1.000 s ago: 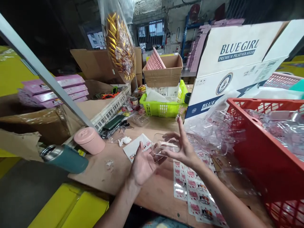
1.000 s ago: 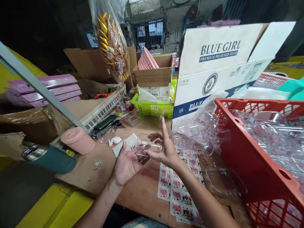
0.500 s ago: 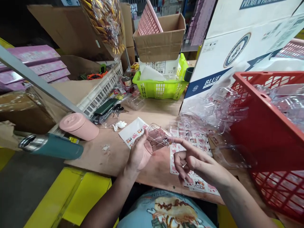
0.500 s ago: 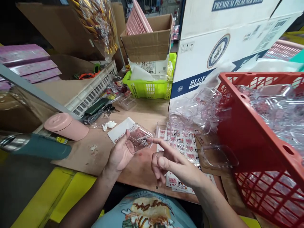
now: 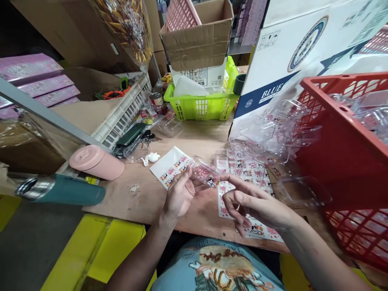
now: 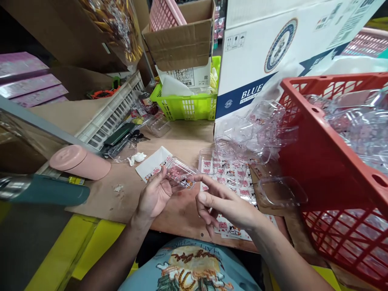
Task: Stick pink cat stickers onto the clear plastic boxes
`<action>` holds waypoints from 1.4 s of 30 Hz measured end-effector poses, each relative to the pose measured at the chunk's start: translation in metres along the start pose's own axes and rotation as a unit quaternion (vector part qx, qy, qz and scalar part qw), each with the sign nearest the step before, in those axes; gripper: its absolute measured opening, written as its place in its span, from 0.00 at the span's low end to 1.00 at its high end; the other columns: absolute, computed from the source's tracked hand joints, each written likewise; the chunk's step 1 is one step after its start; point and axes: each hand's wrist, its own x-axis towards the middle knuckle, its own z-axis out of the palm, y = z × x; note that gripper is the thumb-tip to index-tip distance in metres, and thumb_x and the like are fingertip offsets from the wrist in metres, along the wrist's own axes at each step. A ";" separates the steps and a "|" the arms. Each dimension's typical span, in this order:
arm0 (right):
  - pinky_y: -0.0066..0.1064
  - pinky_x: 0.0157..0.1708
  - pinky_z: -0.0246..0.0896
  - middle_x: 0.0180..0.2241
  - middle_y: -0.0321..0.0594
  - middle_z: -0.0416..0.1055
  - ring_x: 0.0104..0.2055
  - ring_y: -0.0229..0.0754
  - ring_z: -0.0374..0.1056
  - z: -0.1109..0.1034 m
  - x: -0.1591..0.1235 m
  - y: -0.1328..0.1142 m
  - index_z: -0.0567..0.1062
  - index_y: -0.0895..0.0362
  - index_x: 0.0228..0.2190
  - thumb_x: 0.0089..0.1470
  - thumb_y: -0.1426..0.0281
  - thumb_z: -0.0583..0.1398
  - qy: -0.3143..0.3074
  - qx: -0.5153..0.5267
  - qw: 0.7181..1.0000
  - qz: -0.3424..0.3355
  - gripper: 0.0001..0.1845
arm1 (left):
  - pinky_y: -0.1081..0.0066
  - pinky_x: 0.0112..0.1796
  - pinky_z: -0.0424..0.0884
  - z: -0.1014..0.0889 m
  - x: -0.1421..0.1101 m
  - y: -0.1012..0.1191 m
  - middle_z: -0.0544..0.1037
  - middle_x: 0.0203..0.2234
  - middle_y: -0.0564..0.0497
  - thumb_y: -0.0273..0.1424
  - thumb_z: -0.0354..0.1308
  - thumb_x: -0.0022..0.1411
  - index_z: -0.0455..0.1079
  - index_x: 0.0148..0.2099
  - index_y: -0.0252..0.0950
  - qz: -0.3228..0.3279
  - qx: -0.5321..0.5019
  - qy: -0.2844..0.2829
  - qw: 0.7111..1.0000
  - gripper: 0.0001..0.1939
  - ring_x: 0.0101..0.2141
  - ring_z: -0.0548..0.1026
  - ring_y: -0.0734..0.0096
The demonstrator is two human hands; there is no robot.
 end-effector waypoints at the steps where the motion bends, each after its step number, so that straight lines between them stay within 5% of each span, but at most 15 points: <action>1: 0.21 0.16 0.58 0.22 0.30 0.68 0.16 0.30 0.61 -0.001 0.001 0.000 0.52 0.55 0.62 0.66 0.60 0.57 0.001 0.000 1.000 0.002 0.30 | 0.60 0.48 0.76 0.000 0.000 0.000 0.83 0.41 0.42 0.41 0.60 0.64 0.77 0.45 0.33 -0.002 0.002 -0.003 1.000 0.16 0.47 0.80 0.56; 15: 0.20 0.12 0.50 0.21 0.28 0.67 0.13 0.31 0.61 -0.002 0.005 -0.002 0.53 0.55 0.63 0.64 0.57 0.58 0.025 -0.019 0.999 0.025 0.33 | 0.55 0.50 0.75 0.006 -0.002 0.002 0.83 0.41 0.42 0.44 0.64 0.59 0.79 0.42 0.34 0.011 0.041 0.011 0.999 0.18 0.51 0.78 0.51; 23: 0.20 0.12 0.54 0.21 0.27 0.66 0.14 0.31 0.61 0.001 0.006 -0.001 0.53 0.53 0.63 0.63 0.56 0.58 0.046 -0.030 0.998 0.035 0.34 | 0.59 0.47 0.77 0.008 -0.004 -0.005 0.83 0.42 0.43 0.37 0.65 0.61 0.80 0.43 0.34 0.055 0.132 0.025 0.989 0.13 0.46 0.80 0.54; 29: 0.23 0.13 0.52 0.18 0.26 0.65 0.13 0.34 0.60 0.008 0.006 -0.004 0.51 0.55 0.66 0.61 0.49 0.58 0.103 -0.132 0.984 0.056 0.41 | 0.63 0.48 0.76 0.009 -0.004 -0.012 0.83 0.43 0.45 0.38 0.64 0.61 0.80 0.44 0.35 0.108 0.171 0.070 0.977 0.13 0.48 0.79 0.55; 31: 0.25 0.15 0.52 0.17 0.27 0.64 0.15 0.36 0.60 0.012 0.006 0.002 0.47 0.57 0.68 0.61 0.50 0.58 0.180 -0.246 0.952 0.018 0.45 | 0.62 0.48 0.76 0.008 -0.003 -0.014 0.83 0.43 0.46 0.38 0.65 0.60 0.80 0.43 0.36 0.134 0.162 0.107 0.972 0.13 0.47 0.79 0.55; 34: 0.30 0.21 0.56 0.19 0.32 0.66 0.18 0.40 0.60 0.021 0.010 0.022 0.36 0.58 0.70 0.63 0.56 0.58 0.278 -0.469 0.832 -0.107 0.49 | 0.62 0.48 0.77 0.008 0.000 -0.017 0.84 0.40 0.48 0.38 0.66 0.59 0.80 0.39 0.37 0.153 0.128 0.131 0.971 0.11 0.44 0.81 0.58; 38: 0.34 0.26 0.61 0.30 0.46 0.74 0.25 0.46 0.66 0.028 0.017 0.042 0.44 0.53 0.70 0.66 0.60 0.54 0.260 -0.656 0.690 -0.164 0.39 | 0.63 0.49 0.77 0.017 -0.002 -0.015 0.84 0.36 0.50 0.36 0.69 0.56 0.80 0.36 0.37 0.117 0.058 0.119 0.984 0.08 0.42 0.82 0.63; 40: 0.40 0.34 0.67 0.39 0.51 0.75 0.36 0.52 0.70 0.026 0.018 0.040 0.46 0.52 0.70 0.65 0.58 0.55 0.293 -0.667 0.659 -0.184 0.39 | 0.61 0.49 0.77 0.023 -0.006 -0.012 0.84 0.37 0.50 0.34 0.68 0.57 0.80 0.37 0.38 0.086 0.026 0.104 0.990 0.07 0.42 0.81 0.62; 42: 0.47 0.46 0.68 0.51 0.54 0.70 0.49 0.57 0.68 0.021 0.016 0.027 0.45 0.52 0.70 0.62 0.57 0.58 0.309 -0.631 0.675 -0.228 0.43 | 0.58 0.49 0.77 0.023 -0.011 -0.008 0.84 0.38 0.49 0.34 0.67 0.58 0.80 0.39 0.39 0.046 0.024 0.065 0.997 0.07 0.44 0.81 0.59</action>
